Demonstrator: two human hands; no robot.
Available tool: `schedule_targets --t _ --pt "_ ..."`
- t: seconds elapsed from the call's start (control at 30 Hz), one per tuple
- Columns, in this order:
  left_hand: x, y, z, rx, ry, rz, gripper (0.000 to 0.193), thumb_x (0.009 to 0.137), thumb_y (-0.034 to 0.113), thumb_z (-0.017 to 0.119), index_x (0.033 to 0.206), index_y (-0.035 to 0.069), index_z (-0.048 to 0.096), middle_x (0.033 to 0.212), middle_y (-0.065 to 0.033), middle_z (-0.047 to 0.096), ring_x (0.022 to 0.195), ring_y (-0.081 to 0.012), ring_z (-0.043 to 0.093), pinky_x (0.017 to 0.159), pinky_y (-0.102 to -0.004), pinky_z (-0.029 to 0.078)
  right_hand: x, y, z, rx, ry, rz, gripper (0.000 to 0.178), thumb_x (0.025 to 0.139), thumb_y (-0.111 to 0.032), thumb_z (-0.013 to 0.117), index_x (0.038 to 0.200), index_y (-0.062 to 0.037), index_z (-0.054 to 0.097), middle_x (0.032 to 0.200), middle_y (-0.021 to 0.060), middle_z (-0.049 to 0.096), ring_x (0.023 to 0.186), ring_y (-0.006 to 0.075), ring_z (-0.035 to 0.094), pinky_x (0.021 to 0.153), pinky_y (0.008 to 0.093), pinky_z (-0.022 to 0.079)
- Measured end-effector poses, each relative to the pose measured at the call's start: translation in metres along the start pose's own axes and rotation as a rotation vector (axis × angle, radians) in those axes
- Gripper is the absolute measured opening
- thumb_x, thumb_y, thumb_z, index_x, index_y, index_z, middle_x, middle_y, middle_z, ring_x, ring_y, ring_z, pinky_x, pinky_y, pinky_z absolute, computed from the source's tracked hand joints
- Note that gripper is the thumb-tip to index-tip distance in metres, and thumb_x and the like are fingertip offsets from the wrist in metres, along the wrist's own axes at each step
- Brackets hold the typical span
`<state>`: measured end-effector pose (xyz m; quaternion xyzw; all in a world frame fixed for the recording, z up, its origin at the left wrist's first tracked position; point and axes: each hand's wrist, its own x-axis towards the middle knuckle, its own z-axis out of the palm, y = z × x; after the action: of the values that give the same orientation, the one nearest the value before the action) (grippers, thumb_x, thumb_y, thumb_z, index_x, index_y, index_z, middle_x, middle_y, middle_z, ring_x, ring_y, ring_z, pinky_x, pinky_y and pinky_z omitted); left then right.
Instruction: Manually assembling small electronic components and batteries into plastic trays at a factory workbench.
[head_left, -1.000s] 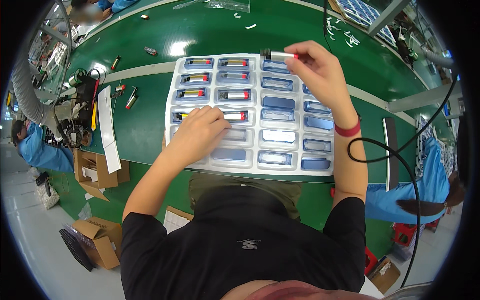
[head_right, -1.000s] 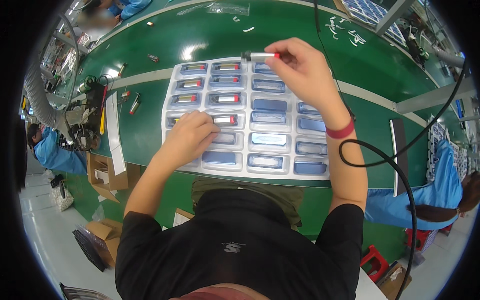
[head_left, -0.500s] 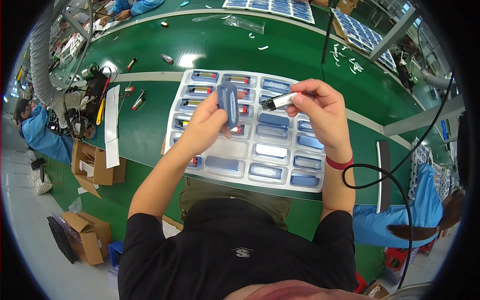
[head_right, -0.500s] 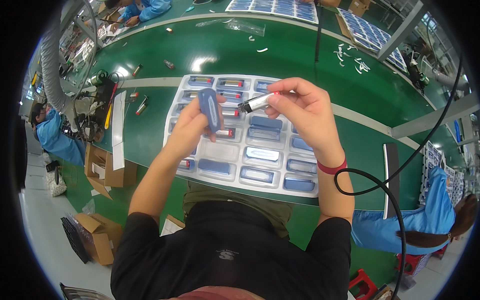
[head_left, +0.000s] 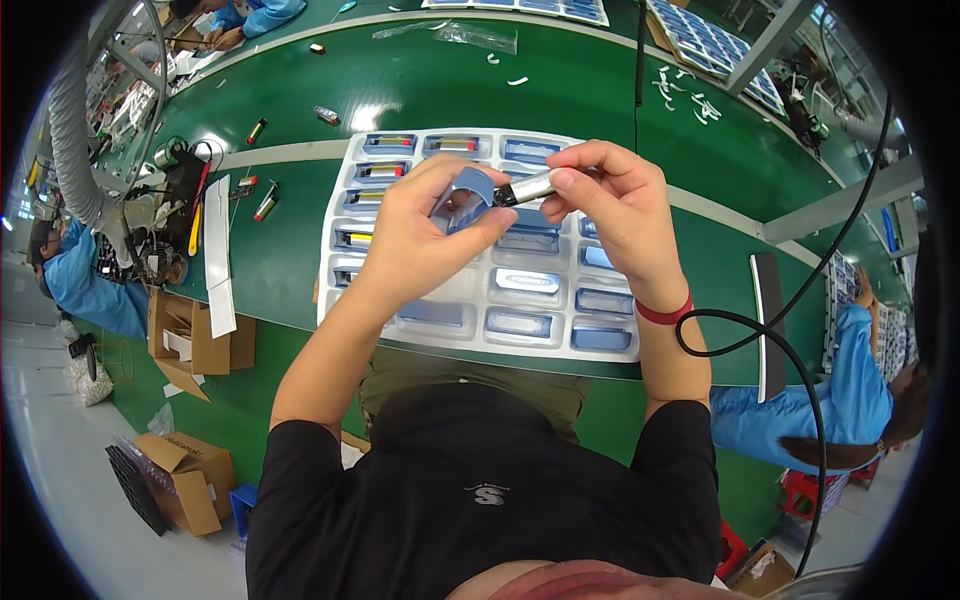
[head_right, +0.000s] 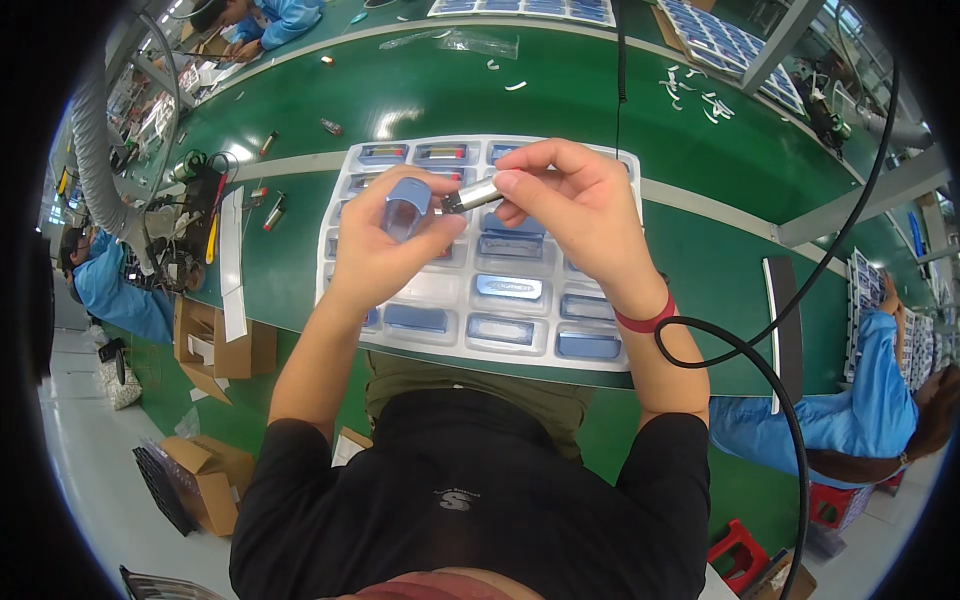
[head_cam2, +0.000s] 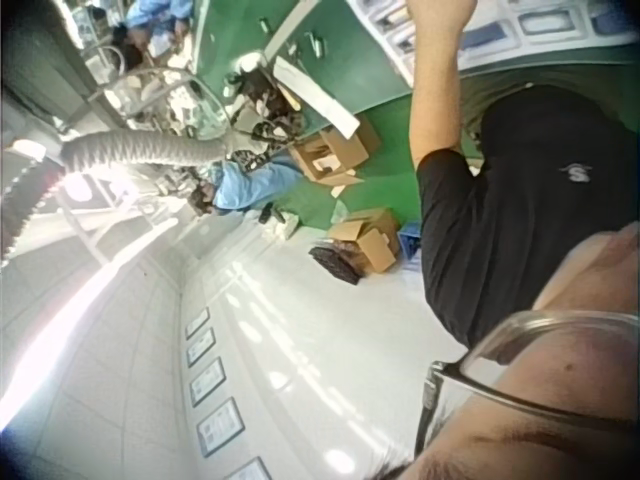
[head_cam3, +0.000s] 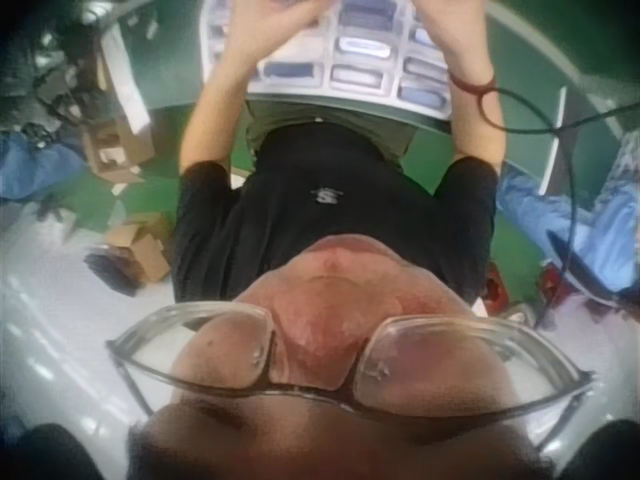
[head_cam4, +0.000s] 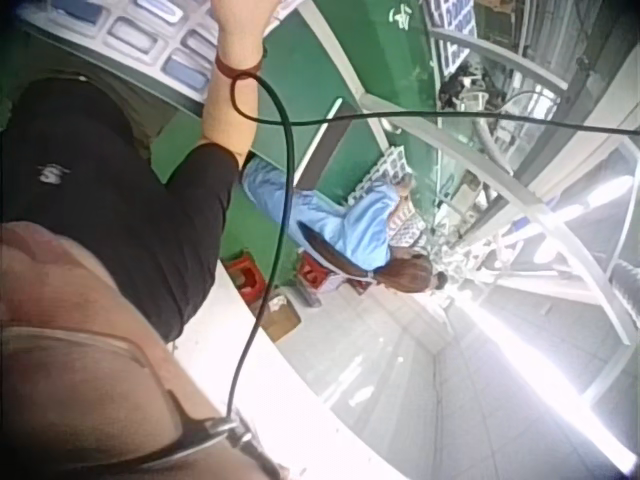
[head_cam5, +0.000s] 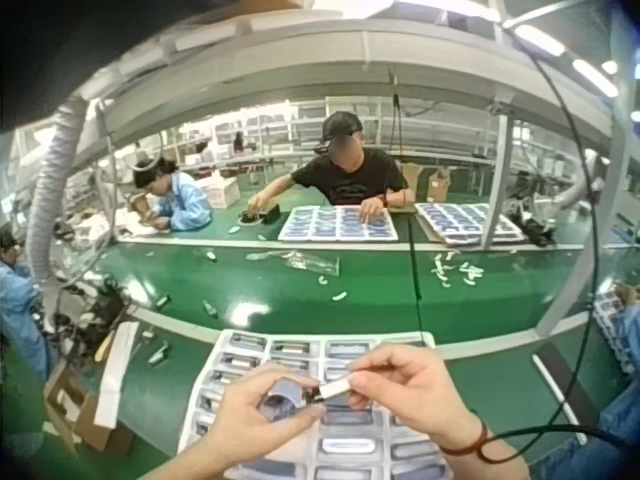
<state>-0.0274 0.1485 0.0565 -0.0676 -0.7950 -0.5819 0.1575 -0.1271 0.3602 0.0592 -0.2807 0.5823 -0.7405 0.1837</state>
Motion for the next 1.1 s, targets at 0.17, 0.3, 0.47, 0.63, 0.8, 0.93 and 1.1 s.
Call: schedule_targets --t 0.17,0.3,0.47,0.63,0.8,0.93,1.1 --pt "-0.003 -0.003 -0.002 -0.074 -0.026 -0.047 0.029 0.081 0.007 0.083 0.109 0.003 0.073 0.101 -0.0024 0.067 0.089 -0.0103 0.061 0.077 -0.0253 0.048 -0.004 -0.003 0.0 -0.041 -0.046 -0.078 0.016 0.096 -0.003 0.071 0.11 0.0045 0.071 0.1 0.0088 0.071 0.085 0.015 0.072 0.077 0.0273 0.06" --pt "-0.004 -0.005 -0.004 -0.156 -0.049 0.005 0.029 0.08 0.005 0.085 0.107 0.004 0.075 0.097 -0.001 0.066 0.087 -0.0089 0.06 0.077 -0.0241 0.047 -0.005 -0.004 -0.003 -0.055 -0.128 -0.16 0.014 0.094 0.0 0.072 0.108 0.005 0.071 0.102 0.0074 0.067 0.087 0.0148 0.071 0.078 0.0269 0.06" --pt "-0.007 -0.009 -0.007 -0.584 -0.071 -0.32 0.052 0.09 0.016 0.074 0.139 0.008 0.057 0.112 -0.0021 0.059 0.091 -0.0101 0.052 0.075 -0.0265 0.045 0.002 -0.001 -0.009 -0.122 -0.037 -0.25 0.013 0.093 0.005 0.07 0.106 0.0051 0.071 0.104 0.0079 0.066 0.088 0.0149 0.07 0.079 0.0266 0.058" --pt "0.011 -0.008 -0.013 -0.977 -0.219 -0.486 0.056 0.103 0.025 0.048 0.155 0.009 0.036 0.118 -0.009 0.058 0.09 -0.0148 0.05 0.075 -0.03 0.044 0.004 -0.001 -0.018 -0.024 -0.018 -0.215 0.021 0.093 0.008 0.064 0.113 0.0061 0.068 0.117 0.0132 0.063 0.094 0.0194 0.071 0.082 0.0312 0.061" --pt "0.018 -0.022 -0.007 -0.697 -0.353 -0.44 0.055 0.105 0.018 0.044 0.158 0.006 0.037 0.107 -0.009 0.06 0.083 -0.013 0.05 0.069 -0.0266 0.041 -0.002 0.002 -0.003 -0.16 -0.079 -0.269 0.027 0.091 0.007 0.07 0.118 0.0038 0.07 0.114 0.0104 0.064 0.099 0.0173 0.068 0.086 0.0294 0.056" --pt "0.021 -0.021 -0.007 -0.785 -0.245 -0.566 0.046 0.103 0.017 0.046 0.145 0.002 0.058 0.095 -0.0048 0.058 0.081 -0.0116 0.049 0.068 -0.0262 0.041 -0.003 -0.005 -0.005 -0.341 -0.067 -0.283 0.027 0.088 0.004 0.076 0.114 0.0011 0.073 0.11 0.0095 0.068 0.098 0.0158 0.065 0.084 0.0277 0.053" --pt "0.021 -0.023 -0.007 -0.784 -0.253 -0.516 0.043 0.102 0.016 0.048 0.141 0.002 0.062 0.113 -0.0037 0.063 0.093 -0.012 0.05 0.075 -0.0289 0.045 0.0 0.005 -0.002 -0.436 -0.055 -0.35 0.027 0.086 0.0 0.078 0.112 -0.0008 0.074 0.104 0.0084 0.071 0.088 0.0144 0.064 0.079 0.0277 0.051"
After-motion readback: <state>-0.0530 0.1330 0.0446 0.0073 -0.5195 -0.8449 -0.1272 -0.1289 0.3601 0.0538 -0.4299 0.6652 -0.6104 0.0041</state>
